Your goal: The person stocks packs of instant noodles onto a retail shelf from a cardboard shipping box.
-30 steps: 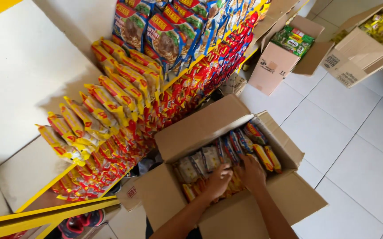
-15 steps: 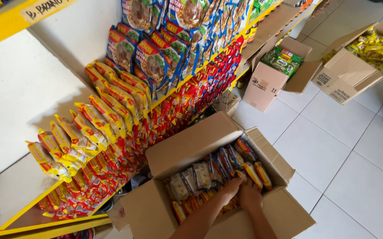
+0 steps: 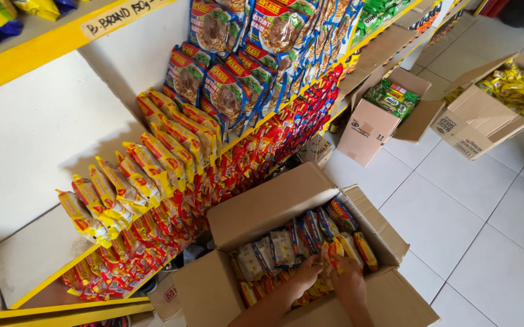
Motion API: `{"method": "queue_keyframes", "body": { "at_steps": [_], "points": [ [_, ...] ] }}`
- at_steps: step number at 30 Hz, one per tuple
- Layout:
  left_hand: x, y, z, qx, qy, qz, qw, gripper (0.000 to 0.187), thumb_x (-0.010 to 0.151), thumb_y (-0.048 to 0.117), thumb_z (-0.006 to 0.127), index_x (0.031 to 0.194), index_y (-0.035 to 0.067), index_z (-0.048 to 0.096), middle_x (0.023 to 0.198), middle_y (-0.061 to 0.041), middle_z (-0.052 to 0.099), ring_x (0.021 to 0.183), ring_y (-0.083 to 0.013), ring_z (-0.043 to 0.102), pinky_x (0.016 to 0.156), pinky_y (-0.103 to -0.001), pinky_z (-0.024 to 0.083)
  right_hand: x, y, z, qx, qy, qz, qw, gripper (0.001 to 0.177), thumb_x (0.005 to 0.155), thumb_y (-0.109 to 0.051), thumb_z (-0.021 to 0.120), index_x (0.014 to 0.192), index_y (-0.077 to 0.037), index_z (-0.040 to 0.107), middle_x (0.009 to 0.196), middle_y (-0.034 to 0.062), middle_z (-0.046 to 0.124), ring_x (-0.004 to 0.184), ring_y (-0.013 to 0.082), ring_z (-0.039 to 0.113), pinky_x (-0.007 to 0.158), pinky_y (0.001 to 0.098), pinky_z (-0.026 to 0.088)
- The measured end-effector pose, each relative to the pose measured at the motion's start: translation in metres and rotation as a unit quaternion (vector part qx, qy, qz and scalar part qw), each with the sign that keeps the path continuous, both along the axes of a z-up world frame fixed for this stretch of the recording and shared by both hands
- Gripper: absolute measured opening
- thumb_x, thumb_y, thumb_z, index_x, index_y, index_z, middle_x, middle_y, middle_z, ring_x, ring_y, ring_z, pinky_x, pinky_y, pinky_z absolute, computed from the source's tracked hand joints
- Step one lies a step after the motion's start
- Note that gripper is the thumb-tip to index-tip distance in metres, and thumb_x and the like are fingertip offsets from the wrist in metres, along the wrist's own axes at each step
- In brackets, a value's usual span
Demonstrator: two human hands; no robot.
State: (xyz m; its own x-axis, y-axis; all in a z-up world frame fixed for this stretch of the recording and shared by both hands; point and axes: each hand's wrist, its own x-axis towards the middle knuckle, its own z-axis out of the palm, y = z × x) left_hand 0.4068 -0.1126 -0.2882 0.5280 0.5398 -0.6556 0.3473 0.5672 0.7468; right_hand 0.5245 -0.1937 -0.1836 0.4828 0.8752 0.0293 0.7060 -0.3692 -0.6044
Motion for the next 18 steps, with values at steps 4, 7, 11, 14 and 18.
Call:
{"method": "queue_keyframes", "body": {
  "at_steps": [4,7,11,14,18],
  "points": [
    [-0.021,-0.008,-0.004,-0.065,0.010,0.049,0.997,0.060,0.104,0.036,0.062,0.154,0.015,0.037,0.136,-0.006,0.059,0.121,-0.0213,0.059,0.104,-0.039,0.047,-0.004,-0.008,0.000,0.079,0.076,0.003,0.994,0.044,0.077,-0.009,0.074,0.120,-0.016,0.073,0.113,0.0095,0.073,0.101,0.0271,0.069,0.085,0.0377,0.056],
    [-0.044,-0.020,-0.016,-0.051,-0.055,0.084,0.994,0.058,0.100,0.039,0.066,0.144,0.005,0.050,0.119,-0.012,0.070,0.104,-0.0218,0.066,0.090,-0.038,0.052,-0.015,-0.007,0.004,0.075,0.144,0.001,0.987,0.044,0.078,-0.008,0.073,0.121,-0.018,0.074,0.112,0.0048,0.076,0.094,0.0194,0.070,0.079,0.0330,0.055],
    [-0.088,-0.019,0.021,-0.054,-0.044,0.105,0.992,0.057,0.097,0.043,0.069,0.139,0.005,0.057,0.112,-0.008,0.071,0.093,-0.0189,0.066,0.081,-0.036,0.053,-0.019,-0.006,-0.011,0.000,0.220,0.001,0.975,0.047,0.085,-0.011,0.075,0.131,-0.019,0.073,0.110,0.0094,0.075,0.085,0.0252,0.065,0.073,0.0360,0.053],
    [-0.126,-0.022,0.031,-0.050,-0.037,0.162,0.985,0.053,0.093,0.040,0.075,0.134,0.009,0.061,0.107,-0.004,0.072,0.088,-0.0152,0.063,0.078,-0.033,0.052,-0.032,0.003,0.000,-0.027,0.352,0.077,0.932,0.066,0.085,-0.010,0.076,0.147,-0.020,0.057,0.124,0.0111,0.067,0.099,0.0253,0.063,0.081,0.0376,0.054],
    [-0.171,-0.027,0.079,-0.015,-0.098,0.264,0.960,0.047,0.089,0.030,0.078,0.126,0.007,0.062,0.102,-0.006,0.073,0.086,-0.0139,0.064,0.075,-0.031,0.052,-0.067,0.013,0.048,-0.054,0.471,0.199,0.858,0.106,0.074,-0.012,0.083,0.160,-0.023,0.021,0.148,0.0070,0.054,0.121,0.0185,0.065,0.094,0.0368,0.057]
  ]
}}
